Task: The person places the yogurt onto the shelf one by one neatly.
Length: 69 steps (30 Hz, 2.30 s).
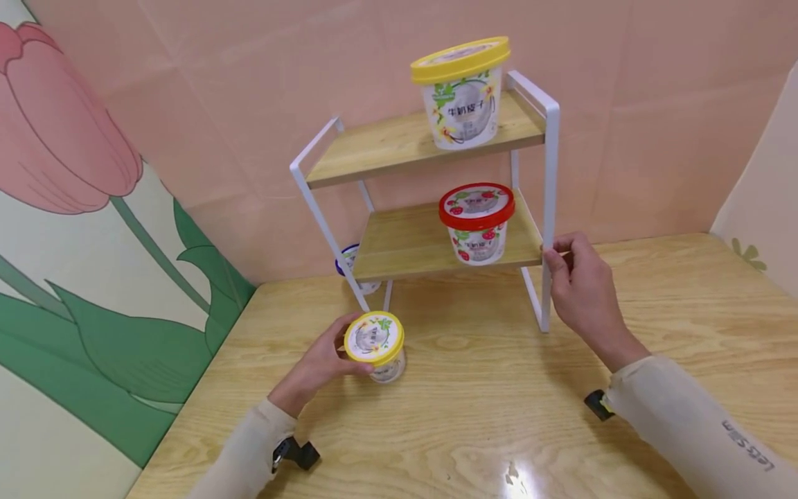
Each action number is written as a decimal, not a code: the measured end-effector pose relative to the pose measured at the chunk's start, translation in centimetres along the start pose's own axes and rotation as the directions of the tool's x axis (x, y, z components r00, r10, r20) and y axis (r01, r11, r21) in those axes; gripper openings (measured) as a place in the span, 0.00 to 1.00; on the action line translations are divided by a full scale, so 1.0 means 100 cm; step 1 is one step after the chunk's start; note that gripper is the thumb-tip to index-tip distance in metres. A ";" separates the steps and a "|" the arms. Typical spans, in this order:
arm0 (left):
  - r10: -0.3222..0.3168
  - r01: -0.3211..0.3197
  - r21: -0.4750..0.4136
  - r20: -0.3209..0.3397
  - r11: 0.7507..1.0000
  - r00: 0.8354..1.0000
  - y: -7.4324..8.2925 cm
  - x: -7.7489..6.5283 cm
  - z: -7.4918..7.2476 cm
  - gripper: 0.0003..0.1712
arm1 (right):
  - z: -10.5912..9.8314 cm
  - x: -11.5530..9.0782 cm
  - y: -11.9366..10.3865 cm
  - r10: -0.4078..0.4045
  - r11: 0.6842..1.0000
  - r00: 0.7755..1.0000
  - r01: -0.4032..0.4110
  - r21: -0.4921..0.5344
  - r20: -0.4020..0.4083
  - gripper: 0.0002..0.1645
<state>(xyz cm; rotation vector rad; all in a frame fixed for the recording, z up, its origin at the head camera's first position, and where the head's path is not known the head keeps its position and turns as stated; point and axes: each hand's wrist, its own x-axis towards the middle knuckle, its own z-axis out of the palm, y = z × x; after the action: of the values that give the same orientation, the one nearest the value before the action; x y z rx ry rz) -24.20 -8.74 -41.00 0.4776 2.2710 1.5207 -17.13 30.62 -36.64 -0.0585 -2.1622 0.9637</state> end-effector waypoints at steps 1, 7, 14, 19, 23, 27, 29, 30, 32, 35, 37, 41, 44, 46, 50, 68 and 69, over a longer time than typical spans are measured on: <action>0.000 -0.001 -0.002 -0.003 1.000 1.000 0.001 0.001 0.001 0.55 | -0.001 0.001 0.000 -0.002 1.000 1.000 0.002 -0.001 -0.001 0.11; 0.021 -0.021 -0.019 -0.002 1.000 1.000 0.002 0.004 0.007 0.57 | -0.003 0.003 0.000 -0.006 1.000 1.000 0.006 -0.012 0.005 0.11; 0.031 -0.031 -0.013 0.033 0.999 0.999 0.001 0.005 0.013 0.57 | -0.001 0.002 0.000 -0.015 1.000 1.000 0.015 -0.006 0.004 0.10; 0.025 -0.023 -0.029 0.067 0.999 0.997 0.000 0.006 0.018 0.57 | 0.001 -0.001 0.002 -0.043 0.999 0.999 0.043 -0.001 -0.002 0.09; 0.019 -0.015 -0.045 0.085 0.999 0.996 0.004 0.009 0.024 0.55 | 0.000 0.000 0.002 -0.054 0.999 0.999 0.054 0.000 -0.010 0.09; 0.009 -0.005 -0.042 0.097 0.999 0.995 0.008 0.012 0.030 0.55 | -0.001 -0.001 0.002 -0.047 0.999 0.999 0.047 -0.003 -0.003 0.09; 0.018 -0.013 -0.043 0.114 0.999 0.993 0.009 0.014 0.032 0.55 | -0.001 -0.002 0.002 -0.046 0.999 0.999 0.046 -0.005 -0.007 0.09; 0.021 -0.017 -0.039 0.121 0.999 0.992 0.010 0.014 0.033 0.55 | -0.001 -0.002 0.002 -0.047 0.999 0.999 0.047 -0.006 -0.011 0.08; 0.014 -0.010 -0.035 0.133 0.999 0.991 0.011 0.016 0.034 0.55 | 0.000 -0.003 0.003 -0.053 0.999 0.998 0.053 0.003 -0.020 0.08; 0.017 -0.010 -0.048 0.146 0.999 0.989 0.012 0.018 0.034 0.56 | 0.001 -0.003 0.003 -0.061 0.998 0.998 0.062 0.016 -0.034 0.07; 0.012 -0.003 -0.063 0.145 0.998 0.989 0.012 0.019 0.034 0.57 | 0.001 -0.003 0.002 -0.064 0.998 0.997 0.065 0.023 -0.040 0.07; 0.012 0.001 -0.089 0.145 0.996 0.989 0.012 0.020 0.036 0.57 | 0.001 -0.002 0.000 -0.052 0.999 0.998 0.053 0.013 -0.038 0.07; 0.009 0.006 -0.101 0.145 0.995 0.989 0.011 0.019 0.037 0.57 | 0.001 -0.004 0.000 -0.040 0.999 0.999 0.040 0.006 -0.023 0.07; 0.015 0.003 -0.118 0.152 0.993 0.988 0.009 0.018 0.037 0.56 | 0.001 -0.005 0.001 -0.036 0.999 0.999 0.036 0.001 -0.018 0.08; 0.039 -0.016 -0.146 0.156 0.989 0.987 0.008 0.021 0.038 0.56 | 0.000 -0.005 0.001 -0.038 0.999 0.999 0.038 0.005 -0.021 0.10; 0.109 -0.090 -0.182 0.096 0.979 0.989 0.045 0.006 0.025 0.56 | 0.000 -0.001 0.002 -0.042 0.999 0.998 0.042 -0.001 -0.044 0.09; 0.126 -0.107 -0.186 0.096 0.977 0.987 0.050 0.003 0.022 0.55 | 0.000 -0.002 0.002 -0.043 0.999 0.998 0.043 0.000 -0.044 0.10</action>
<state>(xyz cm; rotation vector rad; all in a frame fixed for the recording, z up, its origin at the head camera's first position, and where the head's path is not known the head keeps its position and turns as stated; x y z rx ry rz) -23.02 -5.01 -37.20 0.6336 2.0326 1.6967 -17.03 30.71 -36.82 -0.0316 -2.1146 0.9307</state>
